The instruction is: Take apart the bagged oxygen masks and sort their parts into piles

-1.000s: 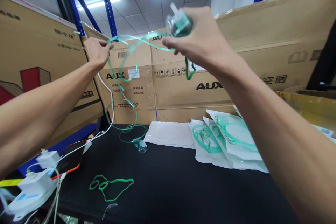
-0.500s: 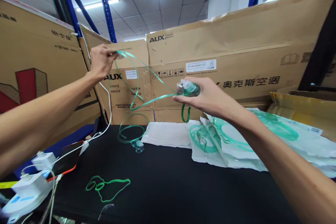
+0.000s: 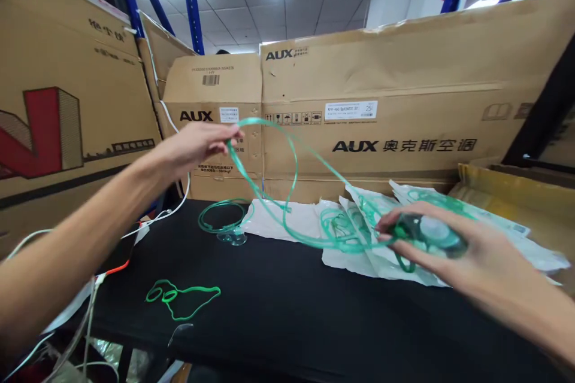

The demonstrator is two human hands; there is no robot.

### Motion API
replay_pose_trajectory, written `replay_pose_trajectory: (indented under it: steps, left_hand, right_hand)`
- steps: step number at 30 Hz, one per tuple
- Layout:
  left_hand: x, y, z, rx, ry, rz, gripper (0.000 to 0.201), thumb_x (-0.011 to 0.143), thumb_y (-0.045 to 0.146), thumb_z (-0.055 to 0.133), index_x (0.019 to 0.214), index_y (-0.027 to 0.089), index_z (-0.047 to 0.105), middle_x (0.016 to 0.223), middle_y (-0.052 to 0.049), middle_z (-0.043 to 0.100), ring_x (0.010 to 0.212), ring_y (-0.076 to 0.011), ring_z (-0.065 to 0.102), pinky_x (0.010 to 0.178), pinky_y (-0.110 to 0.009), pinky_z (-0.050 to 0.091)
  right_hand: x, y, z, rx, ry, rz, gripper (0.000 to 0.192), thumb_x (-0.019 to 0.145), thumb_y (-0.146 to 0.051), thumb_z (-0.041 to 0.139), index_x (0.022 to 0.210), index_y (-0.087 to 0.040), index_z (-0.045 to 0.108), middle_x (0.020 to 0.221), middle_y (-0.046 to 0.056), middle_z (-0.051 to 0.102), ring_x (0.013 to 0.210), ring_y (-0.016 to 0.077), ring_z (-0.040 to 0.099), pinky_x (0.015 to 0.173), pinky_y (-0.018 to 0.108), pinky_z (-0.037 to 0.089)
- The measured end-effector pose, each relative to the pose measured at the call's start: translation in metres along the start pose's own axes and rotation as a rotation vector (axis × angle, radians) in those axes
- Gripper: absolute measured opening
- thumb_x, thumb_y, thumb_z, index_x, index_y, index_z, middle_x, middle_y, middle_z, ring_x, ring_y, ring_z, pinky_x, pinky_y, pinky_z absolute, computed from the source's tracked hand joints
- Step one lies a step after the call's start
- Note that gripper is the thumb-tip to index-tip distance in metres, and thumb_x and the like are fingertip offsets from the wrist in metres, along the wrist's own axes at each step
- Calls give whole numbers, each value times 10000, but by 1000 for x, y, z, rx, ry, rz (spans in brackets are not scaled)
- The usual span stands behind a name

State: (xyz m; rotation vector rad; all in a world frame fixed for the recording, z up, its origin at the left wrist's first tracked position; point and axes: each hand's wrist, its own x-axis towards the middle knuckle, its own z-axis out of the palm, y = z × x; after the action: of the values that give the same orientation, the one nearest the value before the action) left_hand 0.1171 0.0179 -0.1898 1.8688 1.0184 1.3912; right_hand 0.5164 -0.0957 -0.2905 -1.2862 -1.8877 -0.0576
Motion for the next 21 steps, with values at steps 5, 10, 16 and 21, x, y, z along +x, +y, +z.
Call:
replay_pose_trajectory:
  steps: [5, 10, 16, 21]
  left_hand:
    - [-113, -87, 38, -93, -143, -365, 436, 909, 482, 679, 1041, 72, 748, 873, -108, 774, 711, -150, 703, 828, -301, 565]
    - [-165, -116, 43, 133, -342, -524, 744, 894, 526, 671, 1444, 41, 543, 774, -72, 804, 590, -207, 735, 707, -324, 571]
    - [-177, -103, 58, 287, -550, -438, 576, 969, 540, 536, 1352, 127, 658, 768, -15, 807, 550, -187, 725, 716, -280, 541]
    - [-183, -106, 71, 720, -433, -370, 511, 1001, 555, 473, 991, 150, 786, 655, -60, 744, 608, -261, 718, 694, -330, 498]
  right_hand:
    - [-63, -3, 43, 92, -327, 37, 304, 816, -516, 753, 1006, -285, 806, 1032, 87, 811, 899, 315, 786, 823, 383, 662]
    - [-102, 3, 62, -17, -451, 61, 369, 829, -415, 768, 1169, -273, 785, 1198, 104, 774, 1050, 335, 759, 934, 428, 627]
    - [-112, -23, 89, -75, -432, 7, 204, 871, -340, 740, 1064, -281, 772, 1019, 52, 795, 1007, 285, 760, 918, 351, 615]
    - [-123, -51, 115, -63, -395, -130, 480, 892, -390, 752, 1350, -305, 638, 1292, 63, 726, 1207, 276, 689, 1003, 332, 582]
